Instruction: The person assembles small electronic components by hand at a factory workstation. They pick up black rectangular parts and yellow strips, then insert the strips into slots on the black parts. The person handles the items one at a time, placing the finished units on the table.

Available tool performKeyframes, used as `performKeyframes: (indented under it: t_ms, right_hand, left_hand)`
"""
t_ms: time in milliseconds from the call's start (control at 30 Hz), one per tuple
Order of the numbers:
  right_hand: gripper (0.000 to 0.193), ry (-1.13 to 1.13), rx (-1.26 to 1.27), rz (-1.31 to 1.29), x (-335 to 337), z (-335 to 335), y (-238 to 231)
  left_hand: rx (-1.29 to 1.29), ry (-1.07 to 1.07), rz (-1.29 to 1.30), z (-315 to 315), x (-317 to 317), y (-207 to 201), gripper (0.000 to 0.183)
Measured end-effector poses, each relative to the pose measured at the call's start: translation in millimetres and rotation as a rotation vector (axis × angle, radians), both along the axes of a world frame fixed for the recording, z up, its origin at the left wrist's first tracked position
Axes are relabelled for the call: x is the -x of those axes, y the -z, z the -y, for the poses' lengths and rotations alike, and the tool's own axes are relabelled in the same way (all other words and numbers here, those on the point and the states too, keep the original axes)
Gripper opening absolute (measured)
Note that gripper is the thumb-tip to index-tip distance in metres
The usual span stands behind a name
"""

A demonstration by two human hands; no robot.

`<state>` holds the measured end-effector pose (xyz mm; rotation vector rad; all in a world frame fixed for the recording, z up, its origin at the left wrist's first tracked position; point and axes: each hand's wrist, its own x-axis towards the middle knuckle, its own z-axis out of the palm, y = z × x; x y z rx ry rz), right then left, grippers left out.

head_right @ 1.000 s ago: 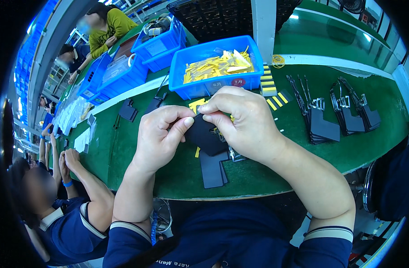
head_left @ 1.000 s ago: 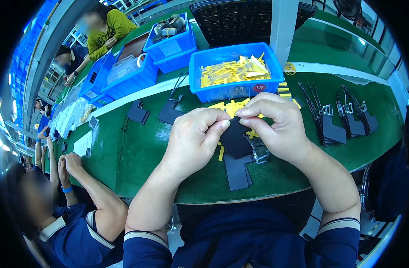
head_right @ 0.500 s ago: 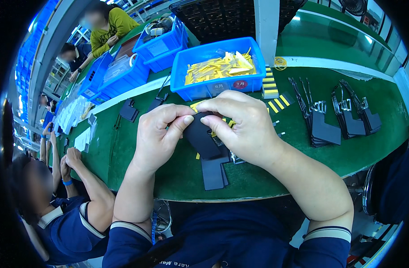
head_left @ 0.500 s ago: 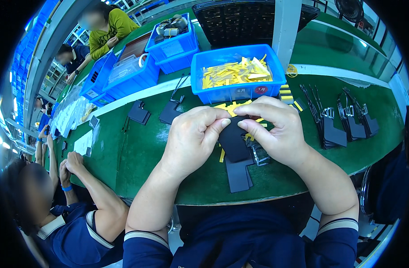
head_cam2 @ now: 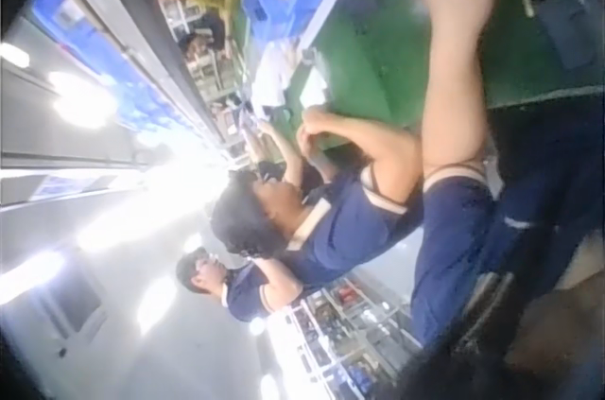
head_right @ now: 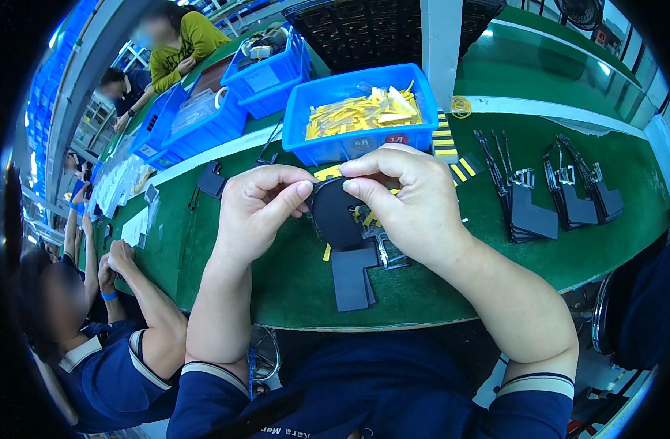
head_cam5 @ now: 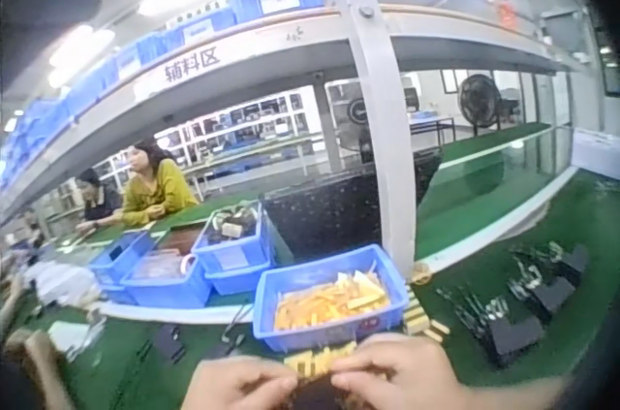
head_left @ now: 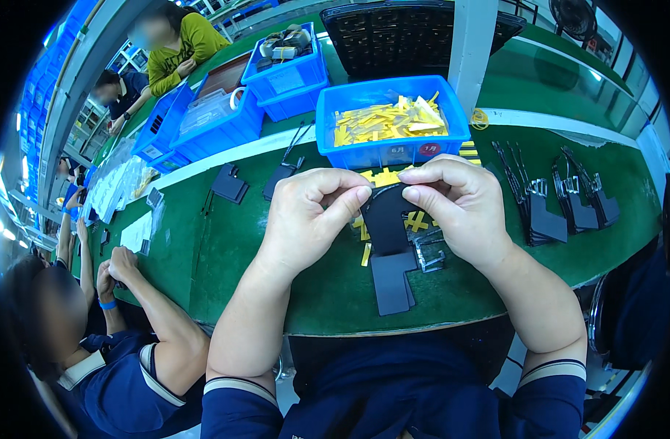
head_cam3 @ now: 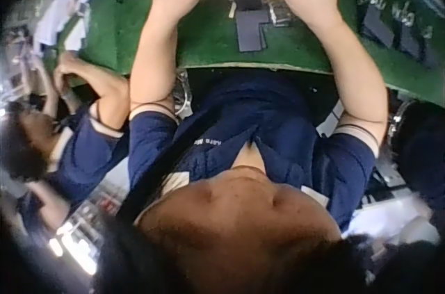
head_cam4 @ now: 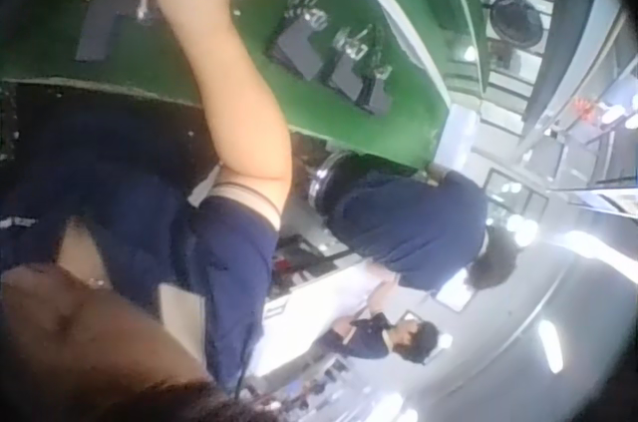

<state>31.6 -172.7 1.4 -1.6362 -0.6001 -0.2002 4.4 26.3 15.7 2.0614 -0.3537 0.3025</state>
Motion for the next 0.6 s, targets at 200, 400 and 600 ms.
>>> performKeyframes:
  t_ms: [200,400,600]
  right_hand:
    - [0.013,0.016,0.047,0.048,0.1,-0.3,-0.6]
    - [0.012,0.006,0.141,0.215,3.5,-0.9,2.2]
    - [0.011,0.010,0.152,0.231,4.2,-1.6,0.8]
  left_hand:
    - [-0.083,-0.024,0.045,6.1,2.7,-4.8,0.018]
    - [-0.155,-0.014,0.077,14.5,3.9,-1.7,0.013]
    - [-0.146,-0.014,0.140,13.7,4.1,-2.0,0.012]
